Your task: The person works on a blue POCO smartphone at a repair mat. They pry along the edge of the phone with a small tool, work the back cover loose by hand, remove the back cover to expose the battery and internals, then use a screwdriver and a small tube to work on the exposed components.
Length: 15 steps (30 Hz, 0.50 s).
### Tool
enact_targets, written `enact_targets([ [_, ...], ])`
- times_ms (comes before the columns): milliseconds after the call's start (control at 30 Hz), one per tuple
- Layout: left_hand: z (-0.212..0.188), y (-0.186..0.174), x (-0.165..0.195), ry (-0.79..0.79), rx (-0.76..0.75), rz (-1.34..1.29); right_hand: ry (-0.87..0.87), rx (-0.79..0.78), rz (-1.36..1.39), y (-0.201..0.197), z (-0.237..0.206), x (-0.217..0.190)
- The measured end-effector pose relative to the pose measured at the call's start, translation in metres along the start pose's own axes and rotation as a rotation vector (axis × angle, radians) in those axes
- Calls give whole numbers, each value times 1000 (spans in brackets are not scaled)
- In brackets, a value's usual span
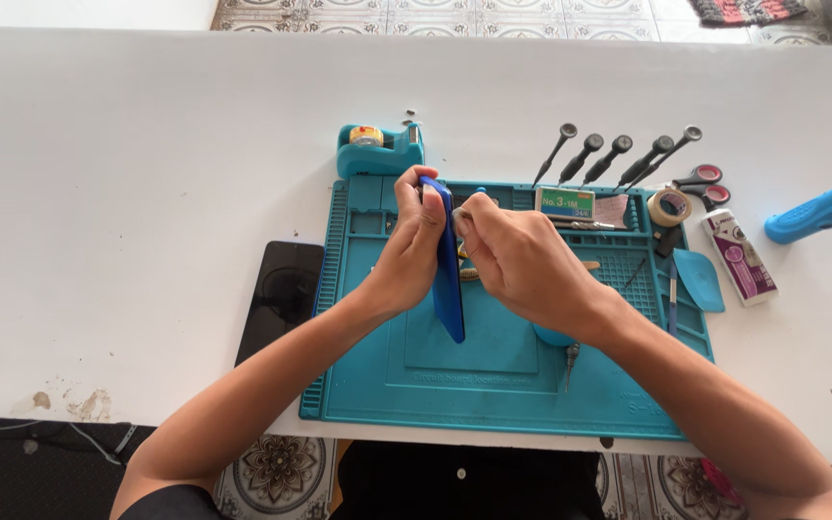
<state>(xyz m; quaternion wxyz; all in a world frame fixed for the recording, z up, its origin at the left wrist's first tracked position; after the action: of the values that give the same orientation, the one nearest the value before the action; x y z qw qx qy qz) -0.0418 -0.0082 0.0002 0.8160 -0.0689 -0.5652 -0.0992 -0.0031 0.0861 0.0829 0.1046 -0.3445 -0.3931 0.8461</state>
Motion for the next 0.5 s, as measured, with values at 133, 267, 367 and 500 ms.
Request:
enact_targets([
  [133, 0, 3, 15, 152, -12, 20, -35, 48, 23, -1, -2, -4],
  [267, -1, 1, 12, 112, 74, -85, 6, 9, 76, -1, 1, 3],
  [367, 0, 3, 9, 69, 88, -192, 44, -41, 140, 2, 4, 9],
  [500, 2, -3, 0, -11, 145, -243, 49, -36, 162, 12, 2, 8],
])
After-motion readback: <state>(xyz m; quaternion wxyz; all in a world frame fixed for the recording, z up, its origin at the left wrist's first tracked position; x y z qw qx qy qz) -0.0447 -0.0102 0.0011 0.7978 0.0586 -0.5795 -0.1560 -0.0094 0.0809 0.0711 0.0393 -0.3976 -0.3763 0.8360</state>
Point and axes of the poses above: each hand's wrist, its own z-axis towards the middle knuckle, its own y-axis out of the palm, x = y × z, the point moved 10 cm from there along z, towards the middle knuckle, and after that the axes turned 4 degrees about -z, right-handed, at the moved point
